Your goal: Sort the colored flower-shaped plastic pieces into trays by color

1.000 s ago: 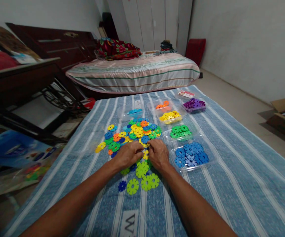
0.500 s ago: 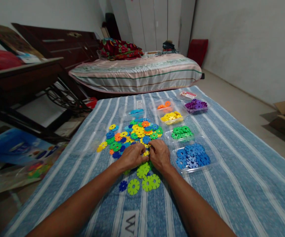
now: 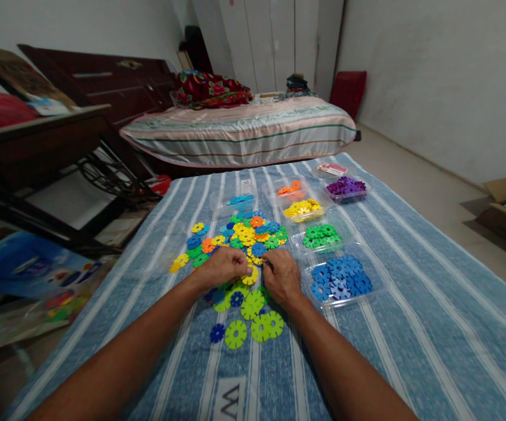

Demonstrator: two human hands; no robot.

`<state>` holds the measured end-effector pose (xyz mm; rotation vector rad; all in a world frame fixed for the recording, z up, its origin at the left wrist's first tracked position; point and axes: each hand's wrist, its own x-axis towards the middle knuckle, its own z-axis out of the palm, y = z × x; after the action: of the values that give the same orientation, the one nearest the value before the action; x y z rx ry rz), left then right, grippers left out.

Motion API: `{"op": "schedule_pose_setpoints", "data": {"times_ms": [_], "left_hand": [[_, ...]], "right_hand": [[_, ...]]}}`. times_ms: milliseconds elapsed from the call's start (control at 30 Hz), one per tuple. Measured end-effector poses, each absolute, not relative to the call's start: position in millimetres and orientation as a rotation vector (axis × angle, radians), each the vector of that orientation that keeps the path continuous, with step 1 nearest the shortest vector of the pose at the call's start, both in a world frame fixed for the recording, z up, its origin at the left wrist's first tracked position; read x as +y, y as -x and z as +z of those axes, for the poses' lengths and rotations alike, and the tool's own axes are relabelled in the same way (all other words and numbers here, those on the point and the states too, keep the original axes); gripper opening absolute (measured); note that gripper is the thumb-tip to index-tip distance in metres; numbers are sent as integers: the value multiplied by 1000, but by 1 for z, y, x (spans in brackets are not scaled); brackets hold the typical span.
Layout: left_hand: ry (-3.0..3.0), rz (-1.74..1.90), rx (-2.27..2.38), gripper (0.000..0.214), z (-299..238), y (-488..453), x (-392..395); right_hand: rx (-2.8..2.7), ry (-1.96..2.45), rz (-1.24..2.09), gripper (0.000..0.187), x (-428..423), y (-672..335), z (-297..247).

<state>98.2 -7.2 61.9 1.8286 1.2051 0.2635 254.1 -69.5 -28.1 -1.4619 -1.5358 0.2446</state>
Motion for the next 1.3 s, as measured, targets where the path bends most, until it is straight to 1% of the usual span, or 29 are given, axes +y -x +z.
{"op": "schedule_pose_setpoints", "data": {"times_ms": [67, 133, 200, 267, 333, 433, 600, 733, 900, 1133, 1300], "left_hand": [[-1764, 357, 1251, 22, 74, -110, 1], [-1618, 528, 1260, 23, 90, -129, 10], [-1402, 701, 1153, 22, 106, -150, 18], [-1339, 807, 1072, 19, 117, -166, 24], [-1427, 841, 1090, 12, 119, -170, 26], [-1717, 736, 1175, 4, 103, -155, 25], [-2271, 369, 1247, 11, 67, -116, 16], [-2479, 163, 1358, 14, 56, -105, 5], [-2611, 110, 1402, 13, 51, -105, -1], [-2780, 27, 1379, 25, 49, -120, -4], [-2799, -51, 1362, 22, 51, -129, -3]], "right_hand": [[-1545, 1458, 251, 21, -70, -254, -28], [-1550, 1444, 258, 20, -70, -255, -28], [-1545, 1428, 262, 20, -70, -255, -28], [-1536, 1417, 262, 20, -70, -255, -29], [-1531, 1416, 259, 20, -70, -255, -29], [-1530, 1430, 258, 23, -70, -255, -30], [-1528, 1457, 253, 27, -70, -255, -30], [-1525, 1442, 236, 26, -70, -255, -30], [-1528, 1423, 238, 26, -70, -256, -30], [-1533, 1430, 268, 25, -70, -256, -29], [-1548, 1430, 290, 24, -71, -256, -25]]}}
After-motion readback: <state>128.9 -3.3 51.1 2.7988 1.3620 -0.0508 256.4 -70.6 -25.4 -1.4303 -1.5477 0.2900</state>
